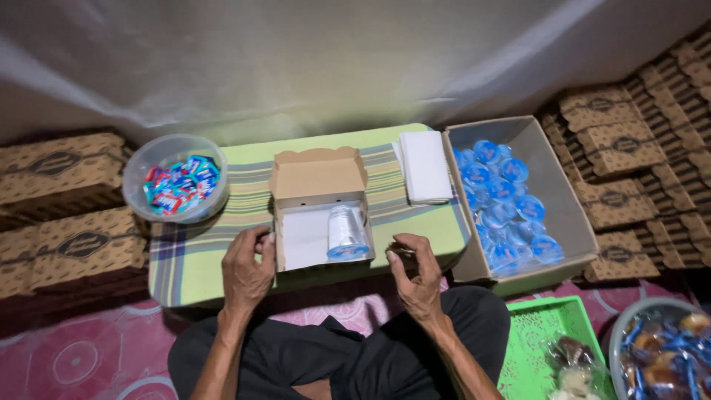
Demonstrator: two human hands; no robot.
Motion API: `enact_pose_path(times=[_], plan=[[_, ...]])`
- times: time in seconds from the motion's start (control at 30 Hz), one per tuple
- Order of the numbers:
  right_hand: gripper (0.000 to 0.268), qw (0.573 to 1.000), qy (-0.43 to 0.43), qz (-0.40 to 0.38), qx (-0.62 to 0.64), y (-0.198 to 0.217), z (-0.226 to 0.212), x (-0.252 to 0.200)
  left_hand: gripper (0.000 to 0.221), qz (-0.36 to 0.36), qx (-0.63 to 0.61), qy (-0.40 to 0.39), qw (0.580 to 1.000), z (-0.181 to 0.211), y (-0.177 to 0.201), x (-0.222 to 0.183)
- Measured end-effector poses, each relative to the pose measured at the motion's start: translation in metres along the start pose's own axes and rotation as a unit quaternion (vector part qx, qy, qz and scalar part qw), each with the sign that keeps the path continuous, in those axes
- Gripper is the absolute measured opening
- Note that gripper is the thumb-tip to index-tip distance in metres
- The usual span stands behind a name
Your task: Packing individual snack boxes with a cup of water, a napkin, and various snacks.
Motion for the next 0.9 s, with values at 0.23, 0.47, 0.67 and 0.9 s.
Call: enact_pose_path(times=[0.23, 0.47, 0.67, 0.9], plan=[[0.025, 0.993, -0.083, 0.043, -0.068, 0.056, 0.01, -0.044, 0.021, -0.014, 0.007, 0.022, 1.0, 0.006, -0.002, 0.0], [0.013, 0.946, -0.088, 0.058, -0.306, 0.099, 0.04, -0.084, 0.018, -0.022, 0.007, 0.005, 1.0, 0.007, -0.005, -0.002], [0.02, 0.925, -0.187, 0.052, -0.327, 0.105, 0.056, -0.09, 0.018, -0.039, 0.094, -0.002, 0.995, -0.01, -0.019, -0.008], [0.013, 0.943, -0.155, 0.074, -0.285, 0.116, 0.049, -0.09, 0.019, -0.029, 0.13, -0.014, 0.991, -0.047, -0.034, -0.022]])
Point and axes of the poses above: each hand's wrist, its own x-axis towards the middle knuckle, its own y-axis out of the back of the hand, z = x × y, the point moved 5 cm from there along x, towards the middle knuckle, and after that the axes turned 14 degrees about -z, right-handed, at the moved point
